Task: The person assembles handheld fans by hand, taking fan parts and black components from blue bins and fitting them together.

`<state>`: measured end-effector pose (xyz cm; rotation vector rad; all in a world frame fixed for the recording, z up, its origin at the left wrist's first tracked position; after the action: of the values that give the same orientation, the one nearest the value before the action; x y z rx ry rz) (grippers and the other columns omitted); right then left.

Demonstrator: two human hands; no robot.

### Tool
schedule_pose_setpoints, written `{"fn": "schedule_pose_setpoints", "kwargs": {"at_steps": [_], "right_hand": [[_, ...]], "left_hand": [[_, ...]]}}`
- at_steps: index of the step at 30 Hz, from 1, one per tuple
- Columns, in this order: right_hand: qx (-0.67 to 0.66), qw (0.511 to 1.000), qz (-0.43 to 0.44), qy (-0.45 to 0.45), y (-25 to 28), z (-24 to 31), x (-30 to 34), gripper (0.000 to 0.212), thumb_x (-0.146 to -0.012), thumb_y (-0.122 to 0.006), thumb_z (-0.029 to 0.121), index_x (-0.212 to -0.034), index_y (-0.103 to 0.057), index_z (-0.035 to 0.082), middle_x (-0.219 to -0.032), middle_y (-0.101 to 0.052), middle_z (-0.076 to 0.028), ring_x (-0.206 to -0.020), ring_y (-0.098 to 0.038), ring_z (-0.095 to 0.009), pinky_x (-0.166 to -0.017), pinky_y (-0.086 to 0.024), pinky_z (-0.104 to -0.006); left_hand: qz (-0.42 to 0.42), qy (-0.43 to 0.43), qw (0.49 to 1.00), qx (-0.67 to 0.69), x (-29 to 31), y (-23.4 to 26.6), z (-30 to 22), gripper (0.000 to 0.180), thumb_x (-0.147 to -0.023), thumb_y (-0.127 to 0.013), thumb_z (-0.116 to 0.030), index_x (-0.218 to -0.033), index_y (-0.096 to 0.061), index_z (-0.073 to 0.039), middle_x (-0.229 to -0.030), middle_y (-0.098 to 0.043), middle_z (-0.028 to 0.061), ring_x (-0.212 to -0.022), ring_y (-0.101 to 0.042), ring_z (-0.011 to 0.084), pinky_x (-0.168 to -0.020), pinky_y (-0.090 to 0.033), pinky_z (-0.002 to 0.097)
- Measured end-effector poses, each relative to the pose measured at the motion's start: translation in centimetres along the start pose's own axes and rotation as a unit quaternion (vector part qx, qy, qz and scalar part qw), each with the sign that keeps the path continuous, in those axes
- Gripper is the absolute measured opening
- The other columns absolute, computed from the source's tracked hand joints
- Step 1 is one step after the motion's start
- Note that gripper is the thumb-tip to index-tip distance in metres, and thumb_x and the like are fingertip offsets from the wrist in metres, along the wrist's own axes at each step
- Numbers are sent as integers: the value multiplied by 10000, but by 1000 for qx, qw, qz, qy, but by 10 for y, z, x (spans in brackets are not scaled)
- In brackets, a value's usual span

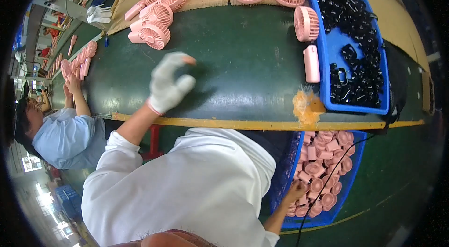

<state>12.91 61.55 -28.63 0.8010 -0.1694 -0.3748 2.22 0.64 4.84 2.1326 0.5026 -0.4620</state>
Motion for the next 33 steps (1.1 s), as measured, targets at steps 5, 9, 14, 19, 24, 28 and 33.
{"fn": "schedule_pose_setpoints", "kwargs": {"at_steps": [5, 9, 14, 19, 24, 28, 33], "right_hand": [[-94, 968, 7, 232, -18, 307, -8, 43, -810, -627, -27, -851, -626, -41, -810, -624, -144, -735, -593, -276, -695, -481, -347], [-179, 877, -62, 442, -1, 429, -51, 149, -757, -664, -91, -880, -608, -29, -859, -634, -143, -756, -618, -284, -690, -502, -340], [-143, 862, -64, 481, 4, 517, -138, 139, -754, -721, 18, -831, -608, -5, -818, -602, -131, -721, -607, -284, -626, -489, -330], [141, 869, -87, 466, -10, 553, -228, 199, -818, -651, 227, -828, -680, 31, -806, -615, -129, -734, -622, -322, -695, -512, -399], [280, 890, 115, 341, -59, 566, -288, 178, -717, -626, 91, -872, -706, 57, -917, -683, -184, -897, -661, -350, -789, -536, -432], [267, 851, 228, 390, -60, 572, -293, 289, -683, -629, 36, -961, -703, 63, -951, -679, -194, -942, -656, -337, -795, -530, -435], [173, 869, 227, 403, -75, 562, -293, 420, -661, -624, 34, -1077, -677, 43, -1049, -666, -192, -1016, -631, -330, -864, -511, -395]], "left_hand": [[-150, 61, 939, -304, 7, 111, 121, 420, -909, -547, -306, -1223, -566, -27, -1214, -566, 175, -1133, -526, 333, -992, -395, 401], [50, 48, 917, -393, 5, 119, 183, 488, -960, -398, -422, -1244, -520, -44, -1204, -553, 187, -1105, -507, 364, -908, -404, 436], [118, 29, 958, -261, 2, 73, 133, 379, -877, -541, -409, -930, -614, -41, -815, -575, 141, -789, -564, 341, -710, -453, 426], [64, -164, 955, -241, -4, 28, 49, 430, -635, -773, -419, -728, -527, -78, -697, -490, 95, -659, -496, 292, -559, -408, 402], [57, -151, 969, -186, 2, 3, 0, 413, -531, -829, -283, -742, -529, -92, -719, -523, 76, -693, -524, 287, -593, -435, 395], [116, -68, 977, -167, 9, 3, -2, 362, -593, -796, -204, -838, -567, -71, -790, -572, 103, -755, -575, 313, -634, -473, 402], [136, -53, 978, -148, 8, 4, -4, 320, -654, -752, -167, -894, -571, -56, -831, -576, 122, -779, -579, 333, -664, -476, 404]]}}
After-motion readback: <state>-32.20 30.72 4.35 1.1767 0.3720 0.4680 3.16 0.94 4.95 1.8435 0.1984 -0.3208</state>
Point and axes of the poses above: each hand's wrist, its own x-axis away from the middle knuckle, its own y-axis out of the back of the hand, z = x × y, the point moved 3 cm from there along -x, towards the middle knuckle
